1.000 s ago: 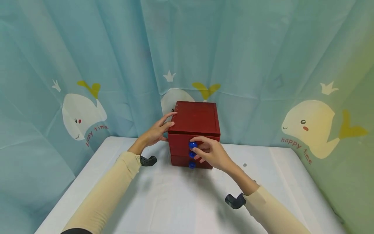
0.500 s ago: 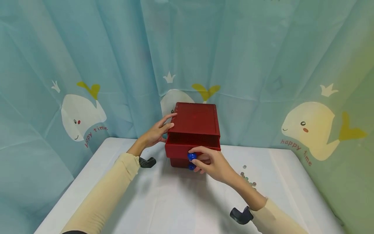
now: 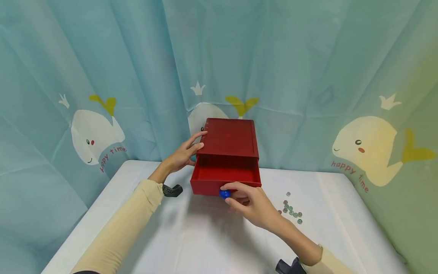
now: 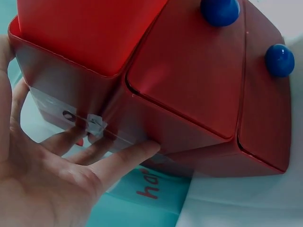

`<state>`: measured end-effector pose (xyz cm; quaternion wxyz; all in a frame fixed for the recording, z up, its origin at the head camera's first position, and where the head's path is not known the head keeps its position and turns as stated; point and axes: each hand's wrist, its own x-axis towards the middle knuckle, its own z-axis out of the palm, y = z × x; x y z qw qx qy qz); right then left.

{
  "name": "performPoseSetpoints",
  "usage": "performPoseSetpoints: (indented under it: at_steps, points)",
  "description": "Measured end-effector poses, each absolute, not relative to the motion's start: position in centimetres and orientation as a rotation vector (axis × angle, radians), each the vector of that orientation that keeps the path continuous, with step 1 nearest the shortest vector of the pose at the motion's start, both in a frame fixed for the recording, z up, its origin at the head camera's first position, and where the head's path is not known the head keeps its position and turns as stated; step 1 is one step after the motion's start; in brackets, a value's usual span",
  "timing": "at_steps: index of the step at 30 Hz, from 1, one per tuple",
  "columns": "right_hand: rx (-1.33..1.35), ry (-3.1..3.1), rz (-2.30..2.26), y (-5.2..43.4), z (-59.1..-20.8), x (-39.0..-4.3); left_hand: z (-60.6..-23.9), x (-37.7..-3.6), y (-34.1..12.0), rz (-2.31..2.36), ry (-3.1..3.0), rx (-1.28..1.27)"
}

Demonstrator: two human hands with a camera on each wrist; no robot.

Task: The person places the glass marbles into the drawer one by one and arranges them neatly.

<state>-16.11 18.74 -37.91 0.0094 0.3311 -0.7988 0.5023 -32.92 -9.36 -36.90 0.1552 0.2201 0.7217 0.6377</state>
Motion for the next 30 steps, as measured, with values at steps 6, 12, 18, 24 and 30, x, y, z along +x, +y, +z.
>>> performPoseSetpoints:
  at_steps: [6,12,18,24,30]
  points:
    - [1.066,-2.428,1.546,18.3,-38.2,-14.7,-36.8,-32.8,-9.4,1.831,2.071,0.657]
    - [1.067,-2.421,1.512,18.1,-38.5,-13.5,-36.7,-32.8,-9.4,1.823,2.075,0.673]
    - [1.082,-2.4,1.537,18.0,-38.8,-12.6,-36.9,-32.9,-9.4,1.811,2.092,0.665]
    - [1.103,-2.357,1.513,17.8,-39.2,-12.0,-37.2,-33.0,-9.4,1.807,2.096,0.678]
    - [1.119,-2.316,1.502,17.7,-39.5,-11.9,-37.1,-33.0,-9.4,1.814,2.096,0.68]
